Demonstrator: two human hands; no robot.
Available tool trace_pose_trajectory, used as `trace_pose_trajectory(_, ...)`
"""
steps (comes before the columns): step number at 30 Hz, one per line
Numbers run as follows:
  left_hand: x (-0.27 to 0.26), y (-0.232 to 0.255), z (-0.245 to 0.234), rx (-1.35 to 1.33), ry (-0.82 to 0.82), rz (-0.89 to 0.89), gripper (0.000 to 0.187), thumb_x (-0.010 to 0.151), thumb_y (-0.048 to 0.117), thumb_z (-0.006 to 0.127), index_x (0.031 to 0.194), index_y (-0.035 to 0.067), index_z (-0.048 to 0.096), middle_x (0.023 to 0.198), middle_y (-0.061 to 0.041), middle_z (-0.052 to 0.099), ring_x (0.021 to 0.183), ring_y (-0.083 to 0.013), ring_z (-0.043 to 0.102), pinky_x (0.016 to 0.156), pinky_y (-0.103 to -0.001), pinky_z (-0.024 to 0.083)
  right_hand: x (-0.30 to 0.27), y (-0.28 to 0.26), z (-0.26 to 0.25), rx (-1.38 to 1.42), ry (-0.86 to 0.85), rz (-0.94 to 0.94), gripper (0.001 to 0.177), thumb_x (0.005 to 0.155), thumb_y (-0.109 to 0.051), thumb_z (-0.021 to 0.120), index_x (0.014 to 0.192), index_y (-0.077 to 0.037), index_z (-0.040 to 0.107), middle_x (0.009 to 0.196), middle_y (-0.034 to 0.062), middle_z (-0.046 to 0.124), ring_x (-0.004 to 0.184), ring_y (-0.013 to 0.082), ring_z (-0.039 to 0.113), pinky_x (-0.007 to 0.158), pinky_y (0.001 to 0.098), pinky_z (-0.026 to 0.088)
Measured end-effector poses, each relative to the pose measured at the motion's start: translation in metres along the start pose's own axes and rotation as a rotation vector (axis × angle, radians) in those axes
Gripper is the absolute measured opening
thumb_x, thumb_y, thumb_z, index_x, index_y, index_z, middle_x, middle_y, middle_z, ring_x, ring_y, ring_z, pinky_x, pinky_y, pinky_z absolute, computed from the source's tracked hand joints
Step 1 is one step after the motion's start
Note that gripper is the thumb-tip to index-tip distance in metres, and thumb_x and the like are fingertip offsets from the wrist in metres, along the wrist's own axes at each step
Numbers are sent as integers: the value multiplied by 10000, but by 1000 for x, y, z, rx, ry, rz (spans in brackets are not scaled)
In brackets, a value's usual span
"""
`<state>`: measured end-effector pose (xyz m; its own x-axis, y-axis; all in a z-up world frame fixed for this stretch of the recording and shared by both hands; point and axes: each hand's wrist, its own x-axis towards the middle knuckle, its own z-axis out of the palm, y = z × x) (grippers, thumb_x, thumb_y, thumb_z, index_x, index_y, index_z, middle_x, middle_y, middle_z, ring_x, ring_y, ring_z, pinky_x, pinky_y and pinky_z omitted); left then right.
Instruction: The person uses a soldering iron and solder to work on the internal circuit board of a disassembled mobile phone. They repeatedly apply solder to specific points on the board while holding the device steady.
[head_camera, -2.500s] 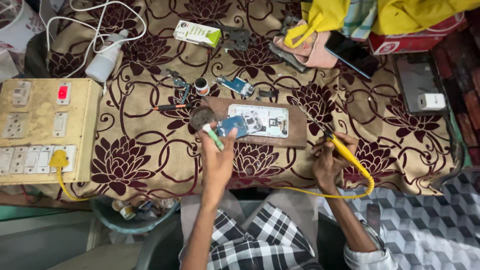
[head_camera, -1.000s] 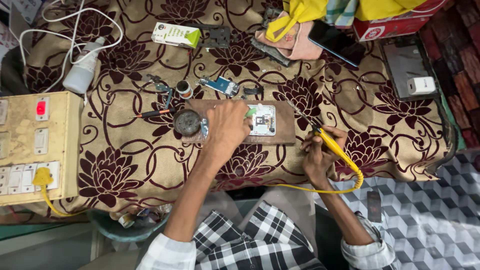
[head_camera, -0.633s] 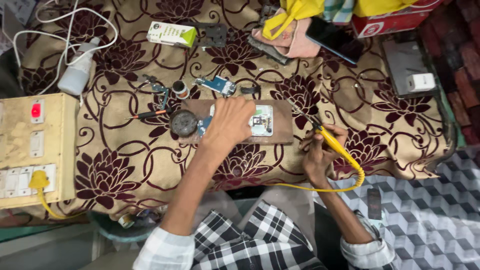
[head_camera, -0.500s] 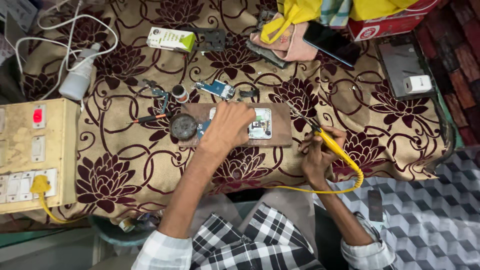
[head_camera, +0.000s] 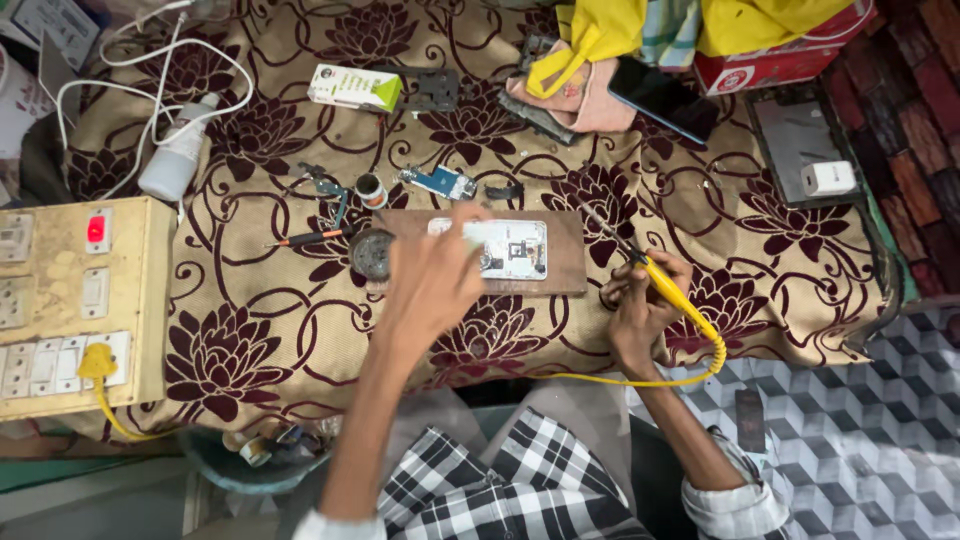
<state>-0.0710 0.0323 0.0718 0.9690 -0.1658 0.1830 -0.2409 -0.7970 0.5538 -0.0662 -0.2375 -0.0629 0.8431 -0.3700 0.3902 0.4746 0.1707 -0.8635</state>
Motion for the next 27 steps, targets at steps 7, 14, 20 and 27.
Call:
trace_pose_trajectory(7, -79, -17, -1, 65, 366, 20, 273, 841, -6, 623, 1098, 79, 581, 539, -49, 539, 448, -210, 546, 493, -388, 409, 4, -2, 4, 18, 17, -3, 293, 1124, -215, 577, 1301, -59, 402, 844, 89, 610, 596, 133, 588, 544, 236, 483)
trace_pose_trajectory(14, -78, -50, 8, 336, 338, 18, 166, 899, 24, 669, 1064, 35, 658, 508, -20, 570, 362, -175, 499, 454, -359, 424, 2, -5, 5, -31, 19, 38, 292, 1140, -241, 571, 1290, -59, 399, 850, 74, 605, 599, 120, 570, 550, 225, 478)
trace_pose_trajectory(20, -58, -67, 19, 529, 248, 96, 89, 986, 100, 620, 975, 47, 691, 541, -54, 627, 418, -153, 548, 453, -338, 458, 2, -1, 3, -19, 17, 5, 304, 1142, -259, 579, 1293, -48, 422, 831, 77, 598, 587, 123, 564, 536, 228, 466)
trace_pose_trajectory(27, -58, -66, 8, 428, 197, 153, 115, 1015, 99, 623, 1076, 84, 719, 609, -73, 668, 420, -161, 557, 486, -356, 478, 3, -1, 2, 10, 0, -6, 294, 1148, -252, 564, 1296, -54, 404, 825, 73, 587, 581, 124, 559, 538, 228, 465)
